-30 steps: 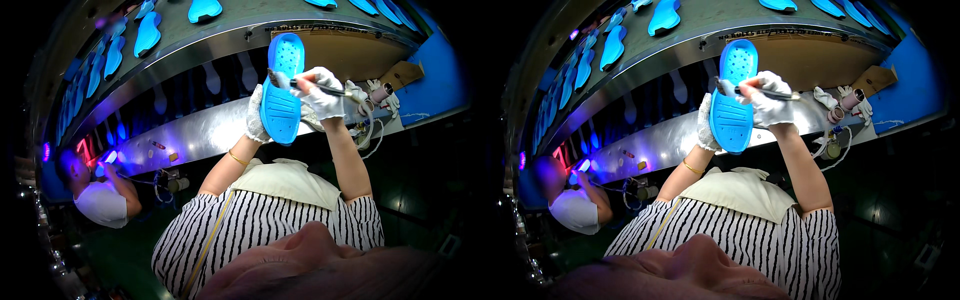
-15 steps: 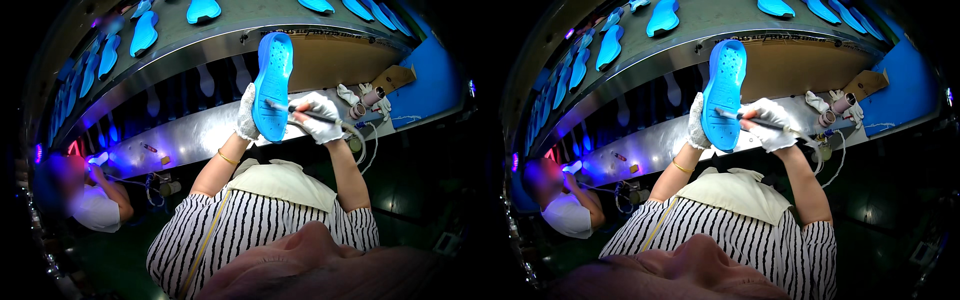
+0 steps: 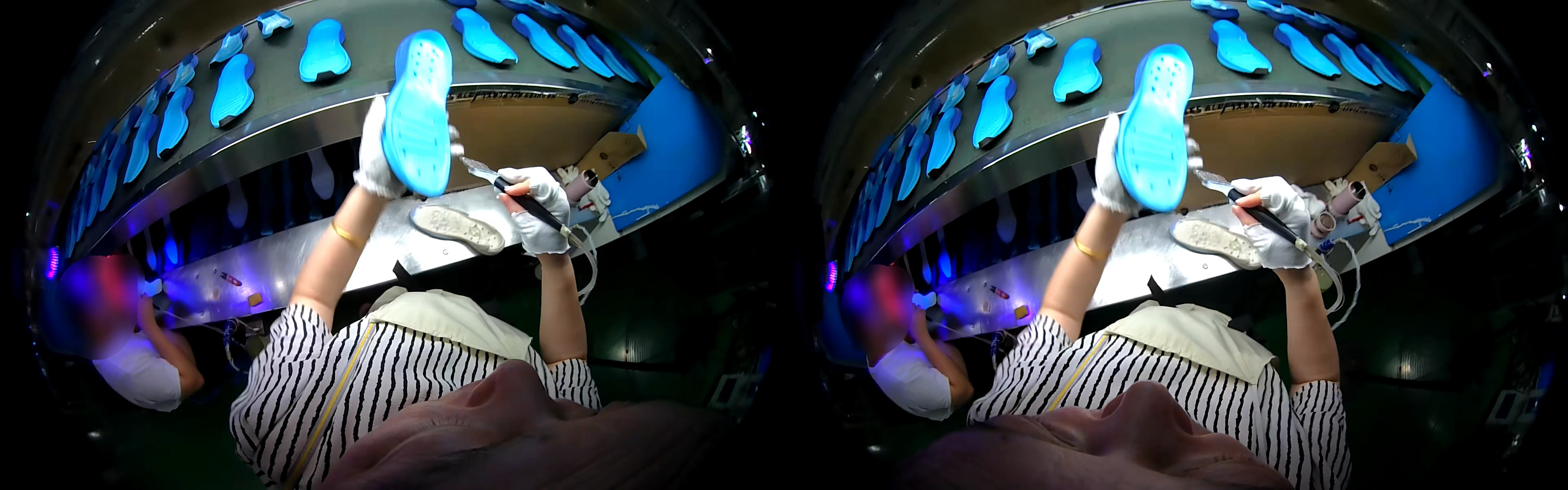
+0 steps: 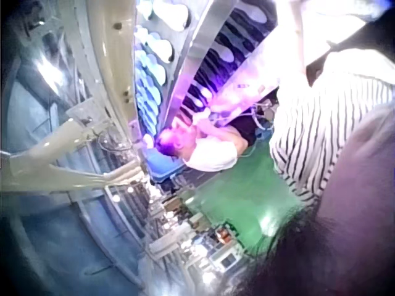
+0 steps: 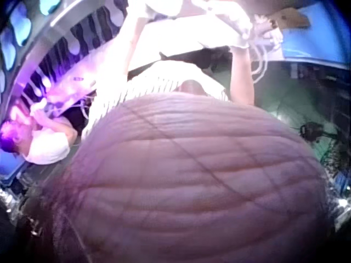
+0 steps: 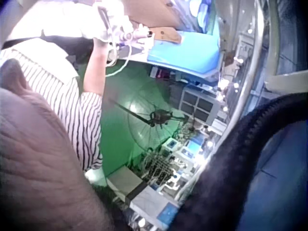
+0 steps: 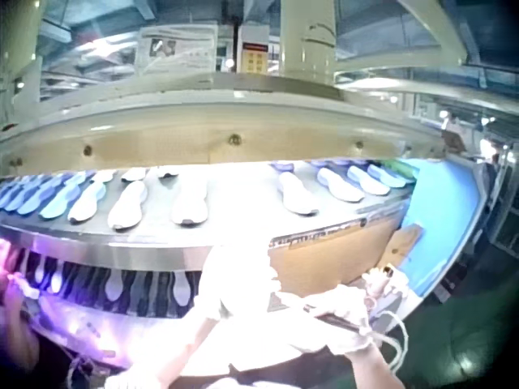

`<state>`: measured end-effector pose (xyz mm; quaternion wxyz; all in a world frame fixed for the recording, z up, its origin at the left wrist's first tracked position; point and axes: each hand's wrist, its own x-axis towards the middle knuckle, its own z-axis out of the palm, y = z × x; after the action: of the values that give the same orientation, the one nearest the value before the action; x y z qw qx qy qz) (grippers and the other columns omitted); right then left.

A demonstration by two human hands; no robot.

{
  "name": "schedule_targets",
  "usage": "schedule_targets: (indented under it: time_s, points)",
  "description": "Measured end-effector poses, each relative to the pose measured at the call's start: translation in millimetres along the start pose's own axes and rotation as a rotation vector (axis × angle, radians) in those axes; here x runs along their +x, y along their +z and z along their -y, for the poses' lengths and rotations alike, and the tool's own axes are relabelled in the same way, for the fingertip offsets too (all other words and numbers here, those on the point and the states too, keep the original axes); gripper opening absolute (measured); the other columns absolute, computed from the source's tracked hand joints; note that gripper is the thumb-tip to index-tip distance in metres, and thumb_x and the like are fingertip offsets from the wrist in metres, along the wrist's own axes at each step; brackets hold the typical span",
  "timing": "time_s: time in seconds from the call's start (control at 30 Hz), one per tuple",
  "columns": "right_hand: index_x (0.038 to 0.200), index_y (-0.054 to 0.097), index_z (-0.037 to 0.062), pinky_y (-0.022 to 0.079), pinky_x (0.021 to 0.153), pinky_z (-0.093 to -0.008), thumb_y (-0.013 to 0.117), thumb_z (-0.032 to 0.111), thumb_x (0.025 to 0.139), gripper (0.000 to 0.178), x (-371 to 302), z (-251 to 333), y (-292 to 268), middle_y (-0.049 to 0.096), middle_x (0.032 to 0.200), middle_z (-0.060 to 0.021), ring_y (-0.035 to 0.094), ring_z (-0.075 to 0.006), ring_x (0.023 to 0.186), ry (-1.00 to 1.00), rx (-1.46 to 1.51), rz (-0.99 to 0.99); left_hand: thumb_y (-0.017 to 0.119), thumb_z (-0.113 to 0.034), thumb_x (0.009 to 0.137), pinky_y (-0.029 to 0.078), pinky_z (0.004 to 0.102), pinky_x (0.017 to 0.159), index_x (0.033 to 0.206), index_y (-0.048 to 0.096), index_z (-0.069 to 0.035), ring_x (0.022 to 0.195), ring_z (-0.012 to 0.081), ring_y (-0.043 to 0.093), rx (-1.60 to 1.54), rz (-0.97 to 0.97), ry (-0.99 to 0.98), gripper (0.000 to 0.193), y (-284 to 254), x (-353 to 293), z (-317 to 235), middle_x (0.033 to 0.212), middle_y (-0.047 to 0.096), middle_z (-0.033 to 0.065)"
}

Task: The person applies adhesive to blue shoe soles using a brush-tipped tool. They hold each sole in one gloved hand, brush the liquid onto the surface, and reach for new soles from a conveyor belt.

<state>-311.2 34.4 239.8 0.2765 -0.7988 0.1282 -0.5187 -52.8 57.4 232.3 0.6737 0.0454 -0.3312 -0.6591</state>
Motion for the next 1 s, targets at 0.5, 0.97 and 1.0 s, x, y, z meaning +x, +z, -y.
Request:
schedule_targets:
  time_s: [0.5, 0.97, 1.0]
  points:
    - [0.092, 0.064, 0.0026, 0.053, 0.076, -0.0264, 0.074, -0.006, 0.078, 0.02, -24.0, -10.1, 2.2, 0.066, 0.092, -0.0074, 0.064, -0.0132, 0.086, 0.218, 0.455, -0.042, 0.062, -0.029, 0.093, 0.051, 0.0395, 0.09, 0.11, 0.07, -0.008, 0.102, 0.0277, 0.065, 1.985, -0.028, 0.367, 0.029, 5.5, 30.1, -70.9, 0.11, 0.068, 0.0136]
    - [0.088, 0.064, 0.0024, 0.052, 0.074, -0.0276, 0.075, -0.003, 0.078, 0.016, -28.5, -24.0, 7.1, 0.069, 0.091, -0.0072, 0.064, -0.0136, 0.08, 0.401, 0.468, 0.018, 0.074, -0.013, 0.085, 0.045, 0.0338, 0.096, 0.102, 0.068, -0.001, 0.102, 0.0216, 0.061, 1.955, -0.463, 0.614, 0.022, -42.3, -10.9, -140.7, 0.1, 0.066, 0.0096]
    - [0.089, 0.064, 0.0027, 0.052, 0.075, -0.0283, 0.075, -0.003, 0.077, 0.017, -29.6, -26.0, 5.9, 0.069, 0.091, -0.0071, 0.064, -0.0145, 0.081, 0.42, 0.381, 0.012, 0.071, -0.013, 0.088, 0.045, 0.0338, 0.097, 0.104, 0.067, -0.001, 0.104, 0.0217, 0.061, 1.822, -0.431, 0.695, 0.02, -29.5, -22.2, -142.0, 0.1, 0.066, 0.0102]
